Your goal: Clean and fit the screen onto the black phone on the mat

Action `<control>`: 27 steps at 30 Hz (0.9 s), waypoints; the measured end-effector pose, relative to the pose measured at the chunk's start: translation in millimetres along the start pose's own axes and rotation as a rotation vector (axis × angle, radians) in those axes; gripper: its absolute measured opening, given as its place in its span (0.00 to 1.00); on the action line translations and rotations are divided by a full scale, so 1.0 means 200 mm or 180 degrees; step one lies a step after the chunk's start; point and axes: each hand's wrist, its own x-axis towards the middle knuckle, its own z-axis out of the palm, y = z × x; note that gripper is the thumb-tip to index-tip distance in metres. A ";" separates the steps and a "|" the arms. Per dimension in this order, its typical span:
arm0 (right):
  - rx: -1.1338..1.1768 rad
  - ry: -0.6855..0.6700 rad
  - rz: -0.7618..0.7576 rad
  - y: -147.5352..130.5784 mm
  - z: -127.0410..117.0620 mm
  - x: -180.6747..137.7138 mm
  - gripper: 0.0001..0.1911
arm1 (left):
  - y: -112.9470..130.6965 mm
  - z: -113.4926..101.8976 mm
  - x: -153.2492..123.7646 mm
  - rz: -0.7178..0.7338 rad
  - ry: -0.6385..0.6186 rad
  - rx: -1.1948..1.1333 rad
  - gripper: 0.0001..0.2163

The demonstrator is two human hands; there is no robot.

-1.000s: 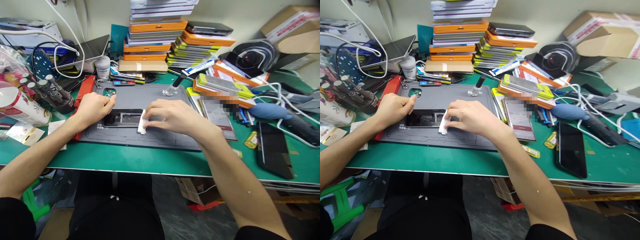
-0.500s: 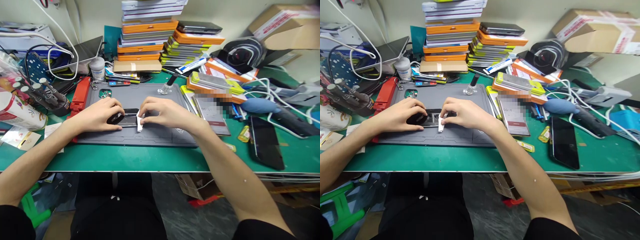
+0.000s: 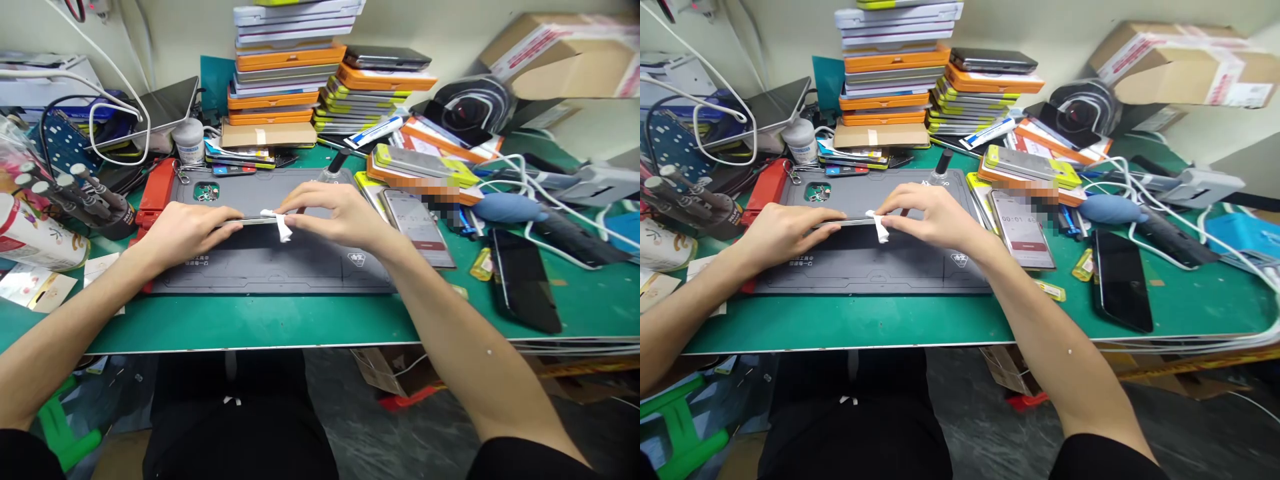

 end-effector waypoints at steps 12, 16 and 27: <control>-0.0786 0.0595 -0.0356 -0.05 0.17 -0.01 0.12 | -0.04 0.01 -0.01 -0.0079 0.0220 -0.0776 0.18; -0.0873 0.0536 -0.0255 -0.05 0.12 0.01 0.11 | -0.04 0.01 0.01 -0.0346 0.0348 -0.1089 0.16; -0.0661 0.0891 -0.0085 0.05 0.15 0.00 0.08 | -0.06 0.00 0.05 -0.1010 0.0354 -0.1213 0.15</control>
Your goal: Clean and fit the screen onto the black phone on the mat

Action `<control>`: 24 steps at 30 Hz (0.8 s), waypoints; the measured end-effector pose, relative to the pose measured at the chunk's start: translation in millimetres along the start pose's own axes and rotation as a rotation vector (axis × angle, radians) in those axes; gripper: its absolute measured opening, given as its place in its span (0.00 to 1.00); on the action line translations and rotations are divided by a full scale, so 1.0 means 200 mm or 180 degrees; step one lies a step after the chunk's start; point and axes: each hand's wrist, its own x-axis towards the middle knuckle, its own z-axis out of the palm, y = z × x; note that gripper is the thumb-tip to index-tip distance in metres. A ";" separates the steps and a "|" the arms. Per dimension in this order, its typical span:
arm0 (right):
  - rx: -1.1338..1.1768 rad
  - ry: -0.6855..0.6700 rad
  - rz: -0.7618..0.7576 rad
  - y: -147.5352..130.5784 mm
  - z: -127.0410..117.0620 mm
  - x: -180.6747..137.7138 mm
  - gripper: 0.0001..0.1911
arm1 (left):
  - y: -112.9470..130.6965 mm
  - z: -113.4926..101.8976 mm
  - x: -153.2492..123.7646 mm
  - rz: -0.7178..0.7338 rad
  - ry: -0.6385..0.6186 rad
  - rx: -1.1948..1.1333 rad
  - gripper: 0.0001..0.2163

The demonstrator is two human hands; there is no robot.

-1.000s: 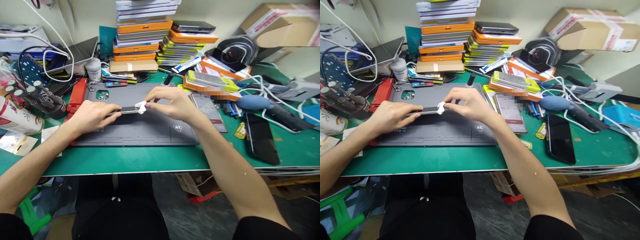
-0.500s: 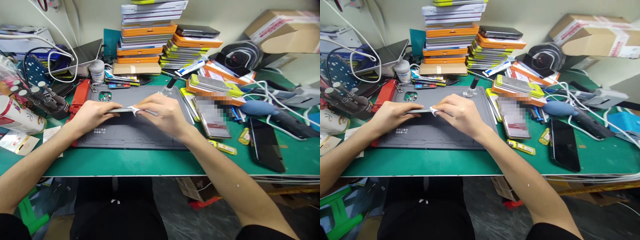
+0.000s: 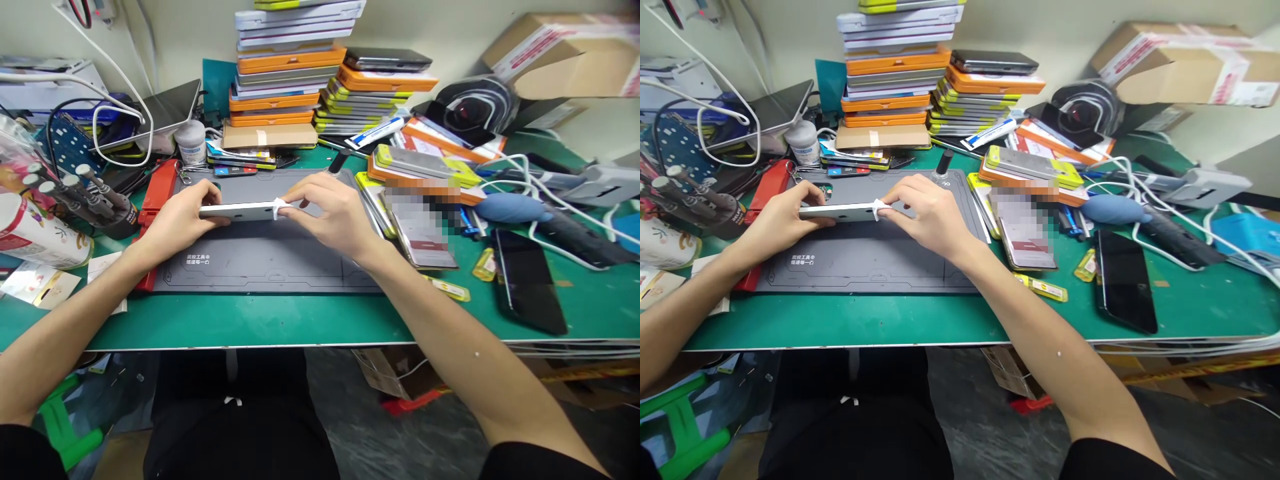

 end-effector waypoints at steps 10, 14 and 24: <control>0.0001 -0.0194 -0.0007 0.08 0.05 -0.01 0.09 | -0.04 0.01 0.03 -0.0445 -0.0163 -0.0465 0.21; -0.0110 -0.0352 -0.0224 0.15 0.11 -0.03 0.07 | -0.06 0.00 0.04 -0.0395 -0.0248 -0.0854 0.23; 0.0052 -0.0263 -0.0023 0.14 0.17 -0.03 0.07 | -0.05 0.00 0.03 -0.0592 -0.0080 -0.0615 0.19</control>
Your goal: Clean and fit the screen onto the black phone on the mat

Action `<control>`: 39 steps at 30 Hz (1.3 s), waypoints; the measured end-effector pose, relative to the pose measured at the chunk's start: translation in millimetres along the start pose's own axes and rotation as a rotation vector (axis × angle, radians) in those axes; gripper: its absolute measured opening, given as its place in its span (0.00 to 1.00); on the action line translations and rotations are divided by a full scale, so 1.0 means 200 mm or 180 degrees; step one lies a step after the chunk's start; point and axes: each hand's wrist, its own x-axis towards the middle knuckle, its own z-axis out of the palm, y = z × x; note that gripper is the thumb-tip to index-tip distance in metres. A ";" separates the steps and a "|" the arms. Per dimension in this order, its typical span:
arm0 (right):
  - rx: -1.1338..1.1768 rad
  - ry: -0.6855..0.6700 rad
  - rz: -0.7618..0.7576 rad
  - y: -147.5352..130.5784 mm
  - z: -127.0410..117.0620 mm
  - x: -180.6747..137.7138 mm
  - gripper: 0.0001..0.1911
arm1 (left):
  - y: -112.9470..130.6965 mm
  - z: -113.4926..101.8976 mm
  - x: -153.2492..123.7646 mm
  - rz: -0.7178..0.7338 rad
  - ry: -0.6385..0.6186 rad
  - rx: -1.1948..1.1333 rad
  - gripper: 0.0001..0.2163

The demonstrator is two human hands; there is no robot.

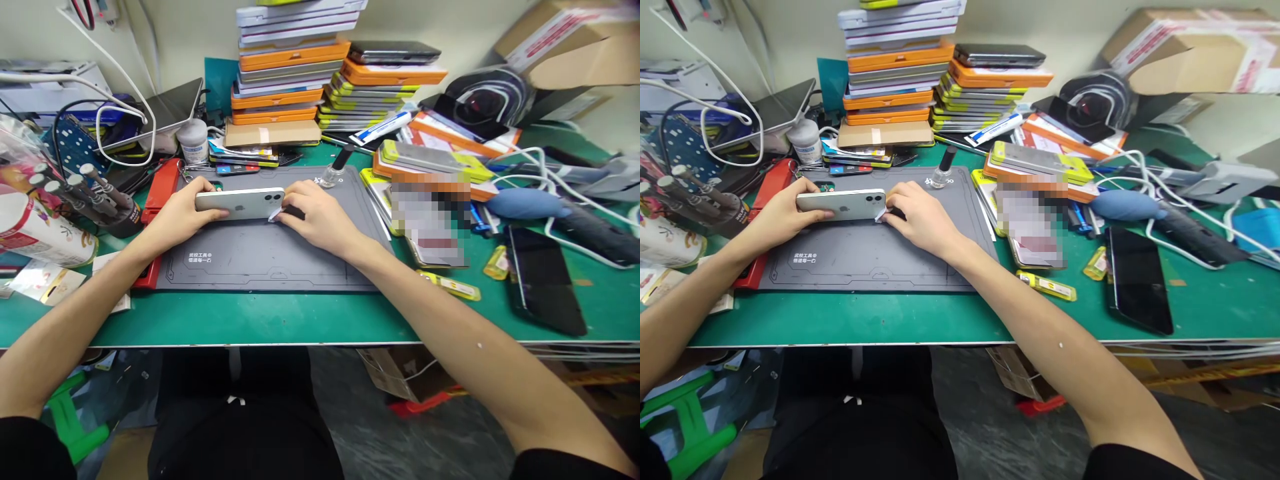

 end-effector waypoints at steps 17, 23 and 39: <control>0.0663 0.0718 0.0202 -0.13 -0.07 0.04 0.07 | 0.01 0.01 -0.01 0.0057 -0.0055 0.0025 0.18; 0.0462 0.0500 0.0158 -0.05 -0.07 0.02 0.05 | 0.00 0.01 -0.01 0.0070 -0.0073 0.0085 0.19; 0.0132 0.0160 0.0174 -0.02 -0.02 0.01 0.10 | 0.00 0.00 -0.01 0.0067 -0.0106 0.0010 0.18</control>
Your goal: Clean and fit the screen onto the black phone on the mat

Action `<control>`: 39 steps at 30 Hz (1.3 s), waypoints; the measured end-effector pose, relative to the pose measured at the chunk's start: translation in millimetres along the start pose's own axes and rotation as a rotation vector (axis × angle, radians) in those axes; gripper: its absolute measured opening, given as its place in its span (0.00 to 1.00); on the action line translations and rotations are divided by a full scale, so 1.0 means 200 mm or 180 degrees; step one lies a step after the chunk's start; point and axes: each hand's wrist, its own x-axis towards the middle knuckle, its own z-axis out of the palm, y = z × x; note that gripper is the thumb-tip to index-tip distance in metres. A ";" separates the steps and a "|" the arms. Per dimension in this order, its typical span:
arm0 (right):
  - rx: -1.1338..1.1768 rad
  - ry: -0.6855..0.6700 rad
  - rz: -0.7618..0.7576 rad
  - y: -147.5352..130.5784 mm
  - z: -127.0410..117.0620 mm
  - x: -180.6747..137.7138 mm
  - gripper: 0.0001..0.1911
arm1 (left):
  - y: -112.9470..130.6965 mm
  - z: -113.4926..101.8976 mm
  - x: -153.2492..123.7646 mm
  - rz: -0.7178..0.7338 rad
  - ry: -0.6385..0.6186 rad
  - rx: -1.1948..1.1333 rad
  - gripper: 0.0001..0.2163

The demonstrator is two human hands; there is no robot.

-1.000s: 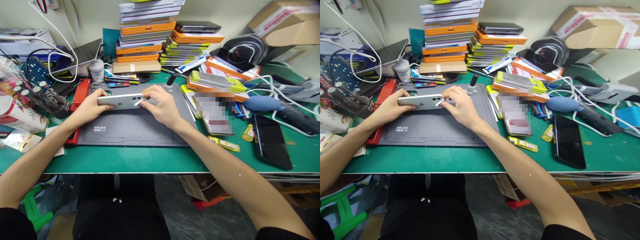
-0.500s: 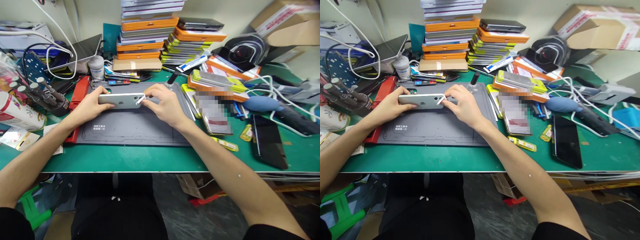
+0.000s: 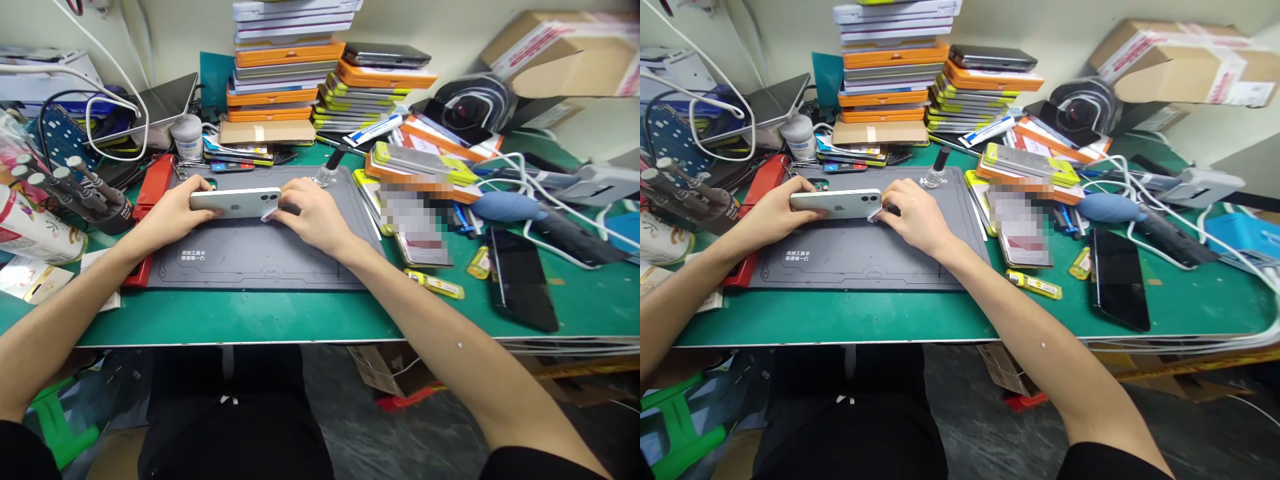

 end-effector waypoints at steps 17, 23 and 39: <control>0.0559 0.0293 0.0007 -0.18 -0.10 0.02 0.04 | 0.01 0.00 0.00 0.0010 0.0027 -0.0152 0.19; 0.0510 0.0102 0.0111 -0.13 -0.12 0.03 0.07 | 0.00 0.00 0.00 -0.0031 0.0084 -0.0047 0.19; 0.0496 -0.0275 0.0201 -0.05 -0.13 0.03 0.12 | 0.01 0.00 0.00 -0.0029 0.0089 0.0041 0.18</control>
